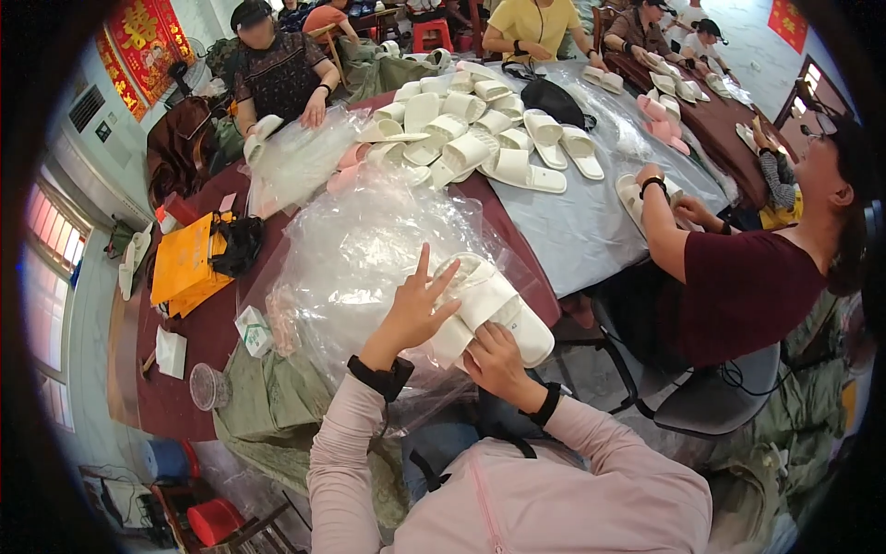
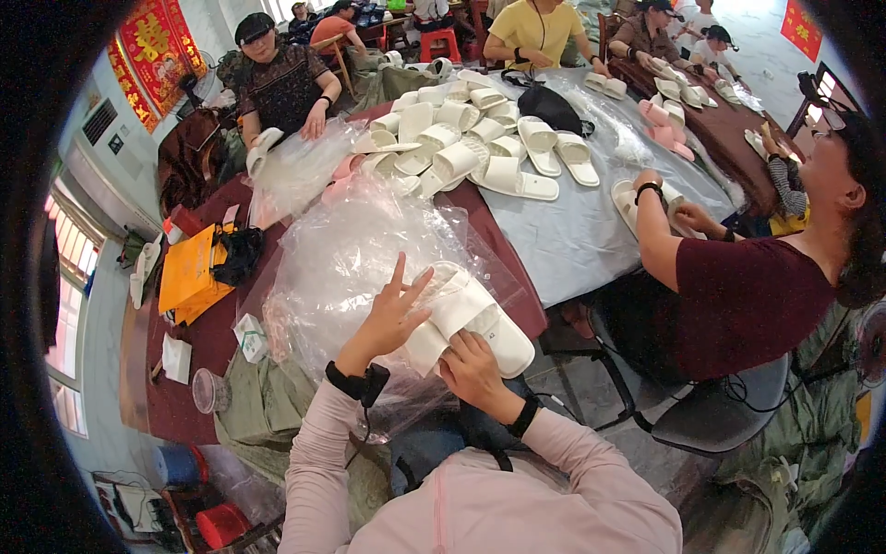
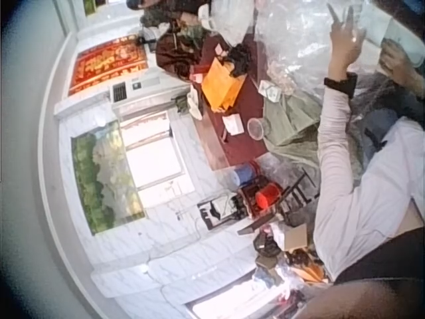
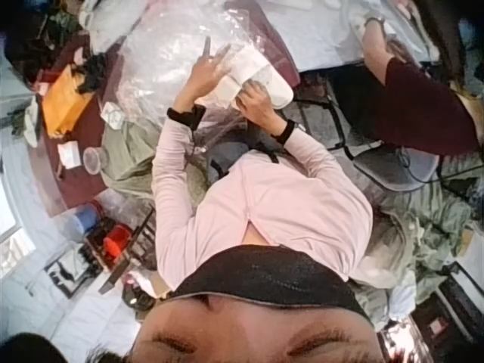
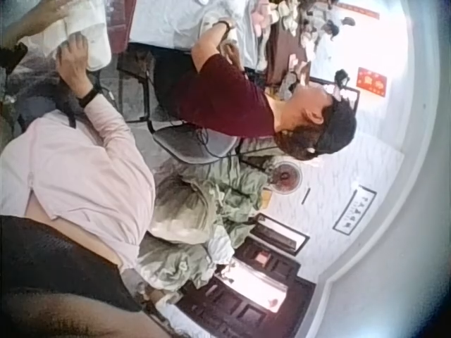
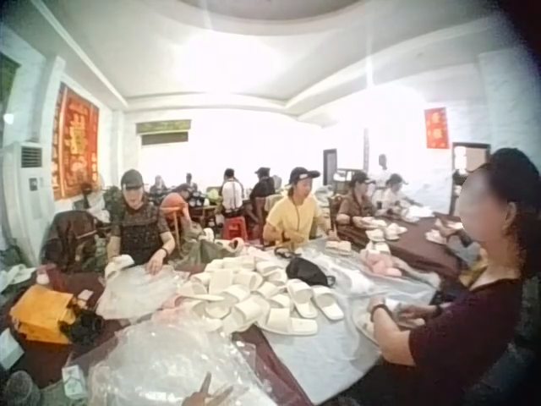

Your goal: The recorder is sorting and packaging white and pink slippers into plastic bags at a factory table.

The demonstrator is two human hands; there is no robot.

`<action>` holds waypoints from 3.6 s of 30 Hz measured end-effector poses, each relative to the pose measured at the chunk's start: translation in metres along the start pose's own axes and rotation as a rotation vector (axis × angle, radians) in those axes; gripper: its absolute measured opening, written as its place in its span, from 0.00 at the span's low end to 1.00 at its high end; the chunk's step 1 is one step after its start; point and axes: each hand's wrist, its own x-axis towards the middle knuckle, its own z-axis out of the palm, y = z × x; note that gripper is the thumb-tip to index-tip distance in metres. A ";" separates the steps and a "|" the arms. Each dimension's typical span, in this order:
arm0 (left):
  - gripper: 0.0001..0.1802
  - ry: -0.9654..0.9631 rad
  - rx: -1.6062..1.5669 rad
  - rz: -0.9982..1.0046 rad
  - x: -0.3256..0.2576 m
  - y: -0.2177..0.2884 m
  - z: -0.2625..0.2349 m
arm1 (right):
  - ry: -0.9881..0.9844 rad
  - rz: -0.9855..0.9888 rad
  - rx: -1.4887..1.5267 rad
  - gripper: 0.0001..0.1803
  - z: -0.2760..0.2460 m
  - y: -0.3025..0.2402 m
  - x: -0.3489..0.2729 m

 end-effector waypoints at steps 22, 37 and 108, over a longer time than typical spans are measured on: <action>0.31 -0.178 0.152 -0.007 0.012 0.015 0.001 | -0.029 -0.091 0.028 0.12 -0.012 0.009 0.007; 0.30 0.006 0.189 0.182 0.002 0.039 0.005 | -0.041 -0.074 -0.010 0.14 0.005 0.009 0.018; 0.24 0.276 0.406 0.021 -0.053 0.027 -0.025 | 0.165 0.583 0.501 0.16 0.027 0.028 0.030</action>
